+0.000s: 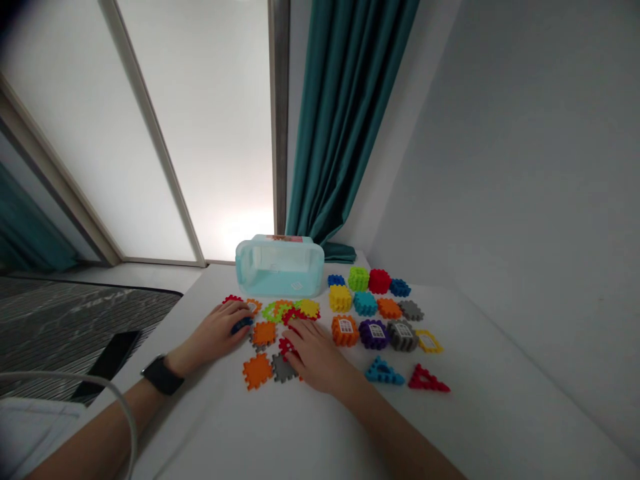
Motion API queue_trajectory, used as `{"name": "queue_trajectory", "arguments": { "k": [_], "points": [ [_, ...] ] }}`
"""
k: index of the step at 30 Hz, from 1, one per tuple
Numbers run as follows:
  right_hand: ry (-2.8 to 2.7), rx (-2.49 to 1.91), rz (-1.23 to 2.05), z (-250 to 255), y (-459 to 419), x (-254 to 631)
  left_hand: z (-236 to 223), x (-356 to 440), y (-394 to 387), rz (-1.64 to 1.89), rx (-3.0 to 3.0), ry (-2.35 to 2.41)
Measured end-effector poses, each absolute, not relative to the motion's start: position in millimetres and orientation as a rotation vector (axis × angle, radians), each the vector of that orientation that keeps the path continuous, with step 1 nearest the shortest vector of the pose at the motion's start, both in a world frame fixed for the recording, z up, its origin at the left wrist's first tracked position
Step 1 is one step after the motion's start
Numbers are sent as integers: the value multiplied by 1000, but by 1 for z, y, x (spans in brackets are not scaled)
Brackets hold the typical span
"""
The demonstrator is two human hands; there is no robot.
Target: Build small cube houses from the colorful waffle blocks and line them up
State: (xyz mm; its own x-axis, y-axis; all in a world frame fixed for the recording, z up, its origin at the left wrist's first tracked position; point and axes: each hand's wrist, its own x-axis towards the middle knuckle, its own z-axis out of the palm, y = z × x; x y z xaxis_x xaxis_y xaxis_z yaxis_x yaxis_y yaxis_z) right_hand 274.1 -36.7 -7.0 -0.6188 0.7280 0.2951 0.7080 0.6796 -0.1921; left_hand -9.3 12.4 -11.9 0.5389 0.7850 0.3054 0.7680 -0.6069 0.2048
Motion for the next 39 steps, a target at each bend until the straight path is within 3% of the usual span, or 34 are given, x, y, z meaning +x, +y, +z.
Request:
{"name": "queue_trajectory", "arguments": {
  "k": [18,30,39],
  "points": [
    [-2441,-1090,155,-31,-41,271,-10,-20,3,612,2580,1438],
    [-2342,-1071,237,-28,-45,273,-10,4,-10,1108,2566,1085],
    [-2180,-934,164,-17,-53,270,-19,32,-26,1222,2681,809]
  ]
}}
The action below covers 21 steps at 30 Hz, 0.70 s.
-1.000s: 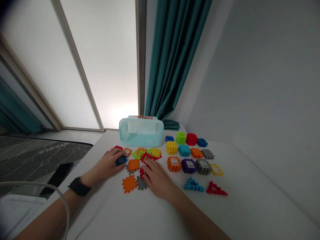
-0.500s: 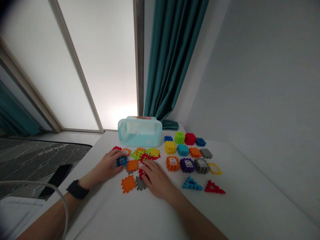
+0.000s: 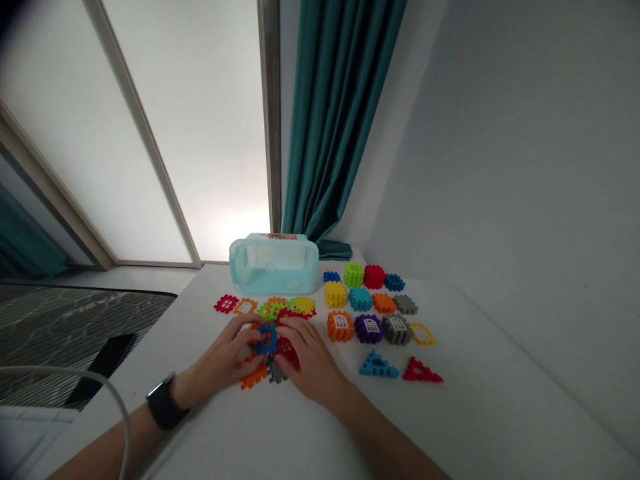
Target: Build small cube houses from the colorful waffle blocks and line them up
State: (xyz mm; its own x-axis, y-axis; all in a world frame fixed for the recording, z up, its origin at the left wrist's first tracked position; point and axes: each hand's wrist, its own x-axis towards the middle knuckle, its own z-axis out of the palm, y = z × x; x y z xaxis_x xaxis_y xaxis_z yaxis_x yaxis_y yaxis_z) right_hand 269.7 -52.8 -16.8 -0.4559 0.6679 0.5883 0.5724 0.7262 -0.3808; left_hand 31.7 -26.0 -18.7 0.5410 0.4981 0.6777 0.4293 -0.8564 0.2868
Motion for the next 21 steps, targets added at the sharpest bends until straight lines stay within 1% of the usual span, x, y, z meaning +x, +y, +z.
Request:
{"name": "queue_trajectory", "arguments": {
  "k": [8,21],
  "points": [
    [-2227,-878,107,-16,-55,269,-16,36,-31,1211,2743,766],
    [-2235,-889,190,-15,-53,275,-11,36,-32,1205,2748,722]
  ]
}}
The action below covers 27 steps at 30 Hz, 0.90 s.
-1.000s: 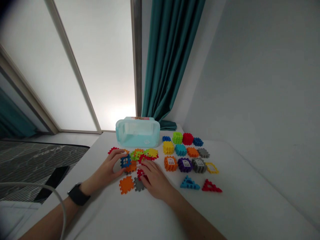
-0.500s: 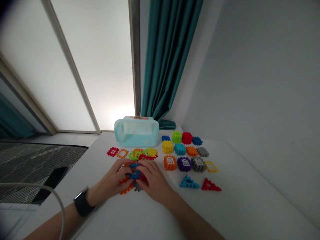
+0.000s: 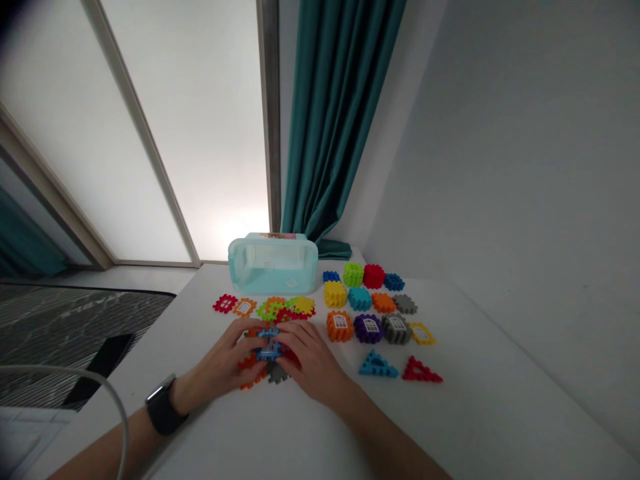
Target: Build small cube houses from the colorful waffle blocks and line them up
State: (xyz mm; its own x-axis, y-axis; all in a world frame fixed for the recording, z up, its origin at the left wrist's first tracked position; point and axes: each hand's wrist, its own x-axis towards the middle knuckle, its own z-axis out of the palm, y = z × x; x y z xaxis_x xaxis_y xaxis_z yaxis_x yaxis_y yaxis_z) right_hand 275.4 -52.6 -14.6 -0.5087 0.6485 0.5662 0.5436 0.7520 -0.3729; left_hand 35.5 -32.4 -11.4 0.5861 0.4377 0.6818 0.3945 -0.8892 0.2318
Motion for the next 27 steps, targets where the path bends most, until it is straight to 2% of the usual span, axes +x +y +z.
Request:
{"name": "queue_trajectory", "arguments": {
  "k": [7,27],
  "points": [
    [-2207,-890,172,-12,-53,278,-5,28,-33,1122,2607,1004],
    [-2219,-894,174,-13,-52,279,-3,28,-34,1061,2600,1035]
  ]
}}
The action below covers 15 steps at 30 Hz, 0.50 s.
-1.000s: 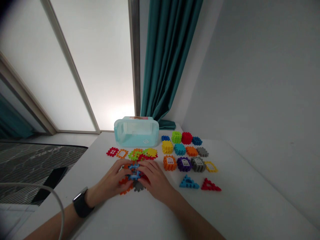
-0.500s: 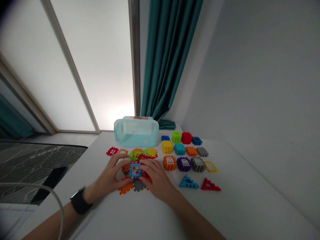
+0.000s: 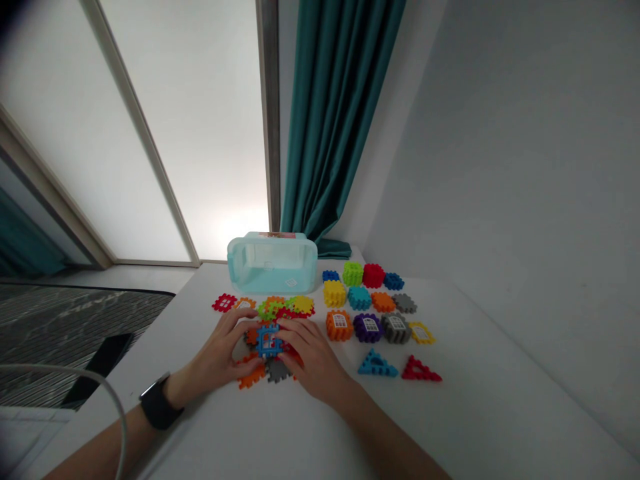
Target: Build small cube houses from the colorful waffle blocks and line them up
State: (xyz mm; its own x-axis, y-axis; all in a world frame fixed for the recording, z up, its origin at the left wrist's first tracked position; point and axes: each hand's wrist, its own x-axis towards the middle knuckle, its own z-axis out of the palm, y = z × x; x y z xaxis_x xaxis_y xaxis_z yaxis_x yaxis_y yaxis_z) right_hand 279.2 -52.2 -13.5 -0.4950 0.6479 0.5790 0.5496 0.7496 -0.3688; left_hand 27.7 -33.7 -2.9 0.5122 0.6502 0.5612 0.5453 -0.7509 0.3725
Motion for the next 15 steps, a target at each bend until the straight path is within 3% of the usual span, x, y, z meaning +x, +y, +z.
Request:
{"name": "queue_trajectory", "arguments": {
  "k": [15],
  "points": [
    [-2118,-815,118,-11,-53,277,-5,27,-32,1108,2575,987]
  ]
}}
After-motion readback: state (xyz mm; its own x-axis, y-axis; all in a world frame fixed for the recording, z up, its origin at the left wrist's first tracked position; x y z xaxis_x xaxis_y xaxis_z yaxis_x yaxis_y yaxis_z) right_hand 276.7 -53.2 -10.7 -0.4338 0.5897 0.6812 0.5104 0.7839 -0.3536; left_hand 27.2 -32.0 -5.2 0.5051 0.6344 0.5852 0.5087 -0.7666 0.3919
